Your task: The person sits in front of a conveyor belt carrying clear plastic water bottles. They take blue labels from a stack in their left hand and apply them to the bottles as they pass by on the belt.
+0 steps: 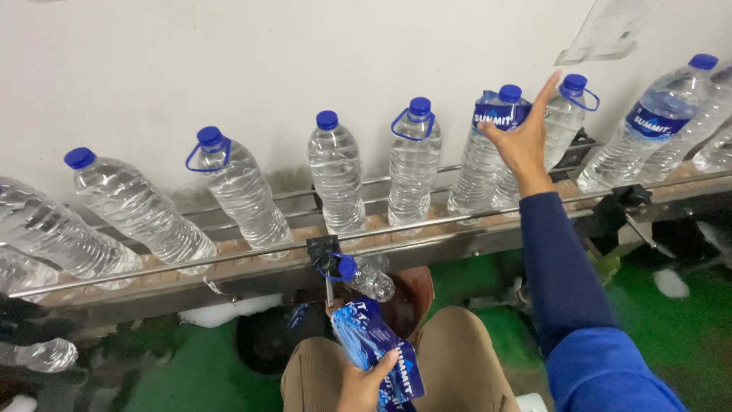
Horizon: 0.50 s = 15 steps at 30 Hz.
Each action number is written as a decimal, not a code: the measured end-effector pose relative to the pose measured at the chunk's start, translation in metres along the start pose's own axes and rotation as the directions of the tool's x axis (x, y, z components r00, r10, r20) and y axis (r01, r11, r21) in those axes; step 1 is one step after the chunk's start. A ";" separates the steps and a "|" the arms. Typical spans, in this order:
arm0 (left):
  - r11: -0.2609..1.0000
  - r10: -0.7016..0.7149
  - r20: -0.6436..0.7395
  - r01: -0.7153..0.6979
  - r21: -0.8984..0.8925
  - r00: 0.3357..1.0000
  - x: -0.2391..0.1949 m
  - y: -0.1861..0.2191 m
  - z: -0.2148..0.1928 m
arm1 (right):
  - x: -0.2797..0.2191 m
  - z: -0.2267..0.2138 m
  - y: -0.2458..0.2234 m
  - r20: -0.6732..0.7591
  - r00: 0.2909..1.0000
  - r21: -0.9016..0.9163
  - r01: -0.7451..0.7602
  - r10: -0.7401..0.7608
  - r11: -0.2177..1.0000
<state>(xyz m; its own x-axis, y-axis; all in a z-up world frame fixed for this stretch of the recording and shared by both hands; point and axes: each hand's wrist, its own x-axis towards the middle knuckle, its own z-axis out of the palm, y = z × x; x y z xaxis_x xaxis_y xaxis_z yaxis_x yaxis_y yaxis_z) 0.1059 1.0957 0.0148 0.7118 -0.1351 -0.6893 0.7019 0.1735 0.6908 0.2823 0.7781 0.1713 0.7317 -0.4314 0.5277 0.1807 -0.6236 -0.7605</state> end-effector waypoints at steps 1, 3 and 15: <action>1.000 0.004 0.003 -0.004 0.000 1.000 0.000 0.006 -0.004 | -0.006 0.005 0.009 -0.003 1.000 0.000 0.004 -0.004 1.000; 0.993 -0.091 -0.051 0.087 -0.074 0.995 -0.003 0.015 -0.014 | -0.023 0.014 0.030 -0.036 0.995 -0.020 0.087 -0.088 0.996; 0.867 0.143 -0.236 -0.237 -0.438 0.961 0.006 0.031 -0.073 | -0.239 0.102 -0.101 0.653 0.703 0.573 -0.215 -0.281 0.791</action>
<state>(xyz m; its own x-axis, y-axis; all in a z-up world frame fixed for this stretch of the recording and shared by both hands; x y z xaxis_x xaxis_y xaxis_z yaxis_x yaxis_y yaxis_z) 0.1299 1.1715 0.0165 0.7784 0.1255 -0.6151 0.4283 0.6102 0.6665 0.1562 1.0102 0.0837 0.8928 0.2976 0.3382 0.3619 -0.0269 -0.9318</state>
